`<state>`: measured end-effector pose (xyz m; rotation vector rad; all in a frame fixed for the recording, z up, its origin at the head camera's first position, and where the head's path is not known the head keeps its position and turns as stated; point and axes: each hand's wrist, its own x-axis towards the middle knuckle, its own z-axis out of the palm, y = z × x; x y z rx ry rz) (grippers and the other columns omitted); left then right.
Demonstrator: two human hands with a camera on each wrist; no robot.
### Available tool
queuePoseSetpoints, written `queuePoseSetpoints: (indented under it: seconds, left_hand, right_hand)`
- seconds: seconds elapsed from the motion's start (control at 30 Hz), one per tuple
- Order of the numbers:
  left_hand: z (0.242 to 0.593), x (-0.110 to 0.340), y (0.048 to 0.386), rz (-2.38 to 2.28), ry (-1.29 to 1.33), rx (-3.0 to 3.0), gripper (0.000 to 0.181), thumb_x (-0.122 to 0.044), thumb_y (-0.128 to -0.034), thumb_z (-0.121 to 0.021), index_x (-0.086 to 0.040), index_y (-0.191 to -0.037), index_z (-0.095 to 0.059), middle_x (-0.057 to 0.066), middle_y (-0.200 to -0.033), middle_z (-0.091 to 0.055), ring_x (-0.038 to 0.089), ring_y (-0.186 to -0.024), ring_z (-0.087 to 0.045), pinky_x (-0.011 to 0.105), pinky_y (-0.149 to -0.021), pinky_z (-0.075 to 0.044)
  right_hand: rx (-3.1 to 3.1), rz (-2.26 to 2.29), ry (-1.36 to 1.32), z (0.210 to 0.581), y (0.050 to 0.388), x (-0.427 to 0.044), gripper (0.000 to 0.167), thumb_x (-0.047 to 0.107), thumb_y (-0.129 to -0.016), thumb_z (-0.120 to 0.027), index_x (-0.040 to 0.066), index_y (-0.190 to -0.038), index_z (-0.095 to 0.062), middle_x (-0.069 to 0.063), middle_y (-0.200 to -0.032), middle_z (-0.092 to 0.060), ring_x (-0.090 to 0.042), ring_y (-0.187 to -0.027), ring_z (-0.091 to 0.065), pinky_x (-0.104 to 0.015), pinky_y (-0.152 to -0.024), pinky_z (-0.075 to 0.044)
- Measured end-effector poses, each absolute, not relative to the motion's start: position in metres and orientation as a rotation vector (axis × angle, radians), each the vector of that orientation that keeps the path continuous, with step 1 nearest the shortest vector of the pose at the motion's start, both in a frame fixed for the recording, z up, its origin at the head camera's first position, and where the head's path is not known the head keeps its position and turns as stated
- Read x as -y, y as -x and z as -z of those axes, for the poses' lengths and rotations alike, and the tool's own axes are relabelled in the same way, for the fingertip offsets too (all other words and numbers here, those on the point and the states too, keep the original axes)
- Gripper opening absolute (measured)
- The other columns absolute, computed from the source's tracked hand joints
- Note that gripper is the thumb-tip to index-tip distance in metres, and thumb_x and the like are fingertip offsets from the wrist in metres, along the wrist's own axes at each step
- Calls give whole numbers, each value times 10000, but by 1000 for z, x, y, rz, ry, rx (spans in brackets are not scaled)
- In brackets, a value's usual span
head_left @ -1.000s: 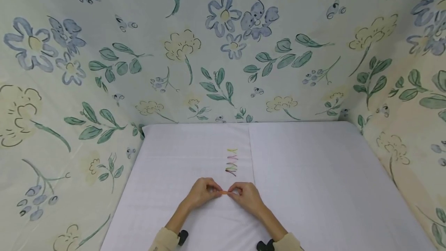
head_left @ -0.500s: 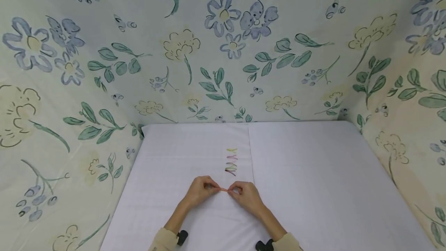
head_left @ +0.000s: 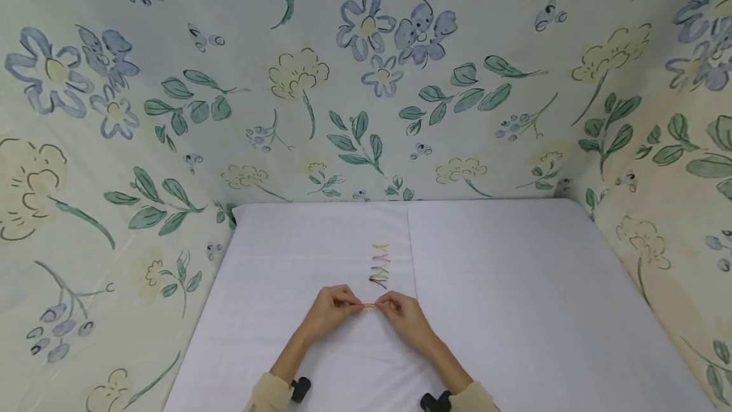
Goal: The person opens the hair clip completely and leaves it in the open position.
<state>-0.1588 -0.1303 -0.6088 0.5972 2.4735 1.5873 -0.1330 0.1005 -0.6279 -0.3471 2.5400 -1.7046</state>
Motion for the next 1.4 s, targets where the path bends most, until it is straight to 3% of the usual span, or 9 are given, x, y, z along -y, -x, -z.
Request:
queuePoseSetpoints:
  seconds: [0.37,0.67,0.9,1.4]
  left_hand:
    - [611,131,164,-1752,-587,-2289,66,-83,-866,-827,-29,-904,-834,179,-863,-748,52,-716,-599,171,-642,-487]
    - [617,131,165,-1771,-521,-2202,97,-96,-868,-820,-15,-920,-829,192,-897,-749,69,-747,-613,186,-671,-495]
    - [615,130,166,-1857,-517,-2187,137,-83,-863,-825,35,-931,-812,225,-910,-738,72,-765,-618,186,-684,-503]
    - [615,127,166,-1900,-587,-2262,134,-115,-896,-800,-19,-986,-823,200,-906,-724,59,-754,-557,170,-655,-465]
  right_hand:
    - [-2301,1788,305,624,136,-107,103,139,-1003,-678,59,-991,-741,47,-658,-452,18,-533,-338,-153,-508,-297]
    - [-2235,1838,332,627,136,-113,151,190,-995,-697,45,-996,-739,46,-656,-440,15,-532,-327,-164,-500,-291]
    - [-2317,1911,378,626,136,-111,127,222,-995,-702,111,-1025,-756,46,-653,-396,7,-540,-330,-168,-506,-299]
    - [-2536,1940,523,627,136,-106,58,161,-973,-715,170,-1000,-766,61,-614,-363,49,-526,-286,-135,-501,-276]
